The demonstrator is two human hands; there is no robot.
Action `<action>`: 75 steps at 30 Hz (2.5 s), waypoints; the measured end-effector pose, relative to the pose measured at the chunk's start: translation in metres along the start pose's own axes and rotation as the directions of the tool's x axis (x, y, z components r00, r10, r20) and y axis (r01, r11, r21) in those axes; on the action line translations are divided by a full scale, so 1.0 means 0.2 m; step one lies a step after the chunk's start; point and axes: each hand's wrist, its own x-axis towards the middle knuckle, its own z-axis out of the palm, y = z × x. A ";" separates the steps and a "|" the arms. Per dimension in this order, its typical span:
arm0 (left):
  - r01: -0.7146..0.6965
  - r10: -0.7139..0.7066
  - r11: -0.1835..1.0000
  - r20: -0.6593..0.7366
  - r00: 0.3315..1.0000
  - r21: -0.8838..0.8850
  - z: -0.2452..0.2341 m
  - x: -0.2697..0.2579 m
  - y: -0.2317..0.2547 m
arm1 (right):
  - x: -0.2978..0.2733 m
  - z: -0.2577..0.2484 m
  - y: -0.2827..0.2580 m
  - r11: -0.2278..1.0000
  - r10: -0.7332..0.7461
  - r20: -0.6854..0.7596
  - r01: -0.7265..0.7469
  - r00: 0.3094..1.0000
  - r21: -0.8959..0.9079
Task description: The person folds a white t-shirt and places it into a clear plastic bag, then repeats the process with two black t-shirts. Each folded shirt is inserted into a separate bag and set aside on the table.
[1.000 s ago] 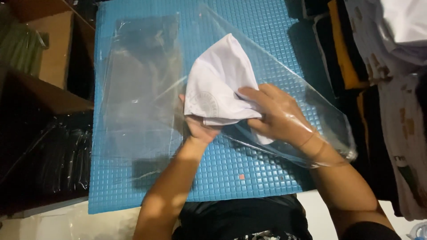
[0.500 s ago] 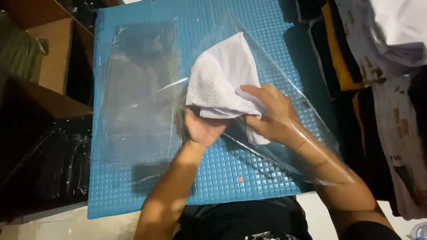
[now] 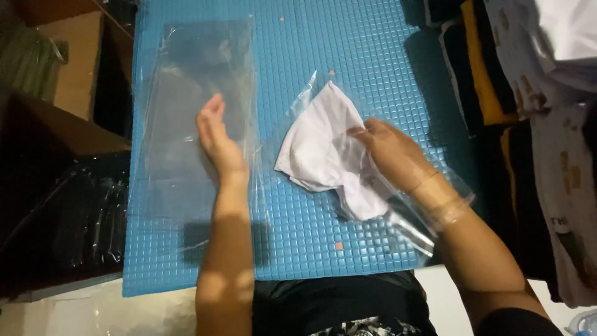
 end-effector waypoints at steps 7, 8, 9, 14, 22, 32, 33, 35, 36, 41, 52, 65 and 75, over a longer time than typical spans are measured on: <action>-0.546 0.202 0.726 0.630 0.750 0.417 0.10 -0.14 -0.11 | 0.15 0.10 0.19 0.990 -0.091 -0.236 0.062 0.967 -0.125; -0.594 0.116 0.631 0.697 0.708 0.499 0.11 -0.16 -0.11 | 0.13 0.06 0.17 0.977 -0.201 -0.138 0.189 0.970 -0.095; -0.643 0.018 0.522 0.746 0.666 0.561 0.11 -0.18 -0.10 | 0.10 0.02 0.15 0.949 -0.312 -0.044 0.310 0.949 -0.052; -0.538 -0.074 0.505 0.655 0.752 0.675 0.10 -0.18 -0.04 | 0.19 -0.04 0.25 0.716 -0.643 0.035 0.617 0.765 -0.325; -0.795 0.072 0.445 0.868 0.491 0.412 0.21 -0.29 0.13 | 0.22 -0.06 0.25 0.767 -0.549 0.182 0.578 0.816 -0.278; -0.798 -0.433 0.412 0.865 0.254 0.440 0.29 -0.29 0.15 | 0.04 0.16 0.57 0.496 -0.822 -0.006 0.710 0.570 -0.499; -0.830 -0.417 0.398 0.883 0.216 0.390 0.29 -0.30 0.13 | 0.06 0.20 0.64 0.304 -0.927 -0.016 0.727 0.374 -0.616; -0.836 -0.408 0.405 0.892 0.197 0.370 0.30 -0.32 0.12 | 0.04 0.25 0.71 0.342 -0.907 -0.014 0.718 0.420 -0.606; -0.850 -0.398 0.404 0.901 0.171 0.339 0.31 -0.31 0.12 | 0.03 0.28 0.75 0.386 -0.885 -0.028 0.701 0.464 -0.599; -0.858 -0.451 0.362 0.874 0.180 0.363 0.32 -0.28 0.12 | -0.19 0.31 0.76 0.371 -0.822 0.002 0.538 0.569 -0.757; -0.833 -0.378 0.435 0.909 0.174 0.341 0.33 -0.20 0.10 | -0.04 0.30 0.79 0.171 -0.978 -0.009 0.785 0.207 -0.596; -0.737 -0.165 0.569 0.929 0.332 0.365 0.05 -0.12 0.09 | 0.00 0.27 0.70 0.572 -0.777 0.114 0.770 0.619 -0.283; -0.741 -0.066 0.592 0.935 0.348 0.317 0.01 -0.12 0.04 | -0.13 0.30 0.81 0.555 -0.826 0.051 0.825 0.562 -0.109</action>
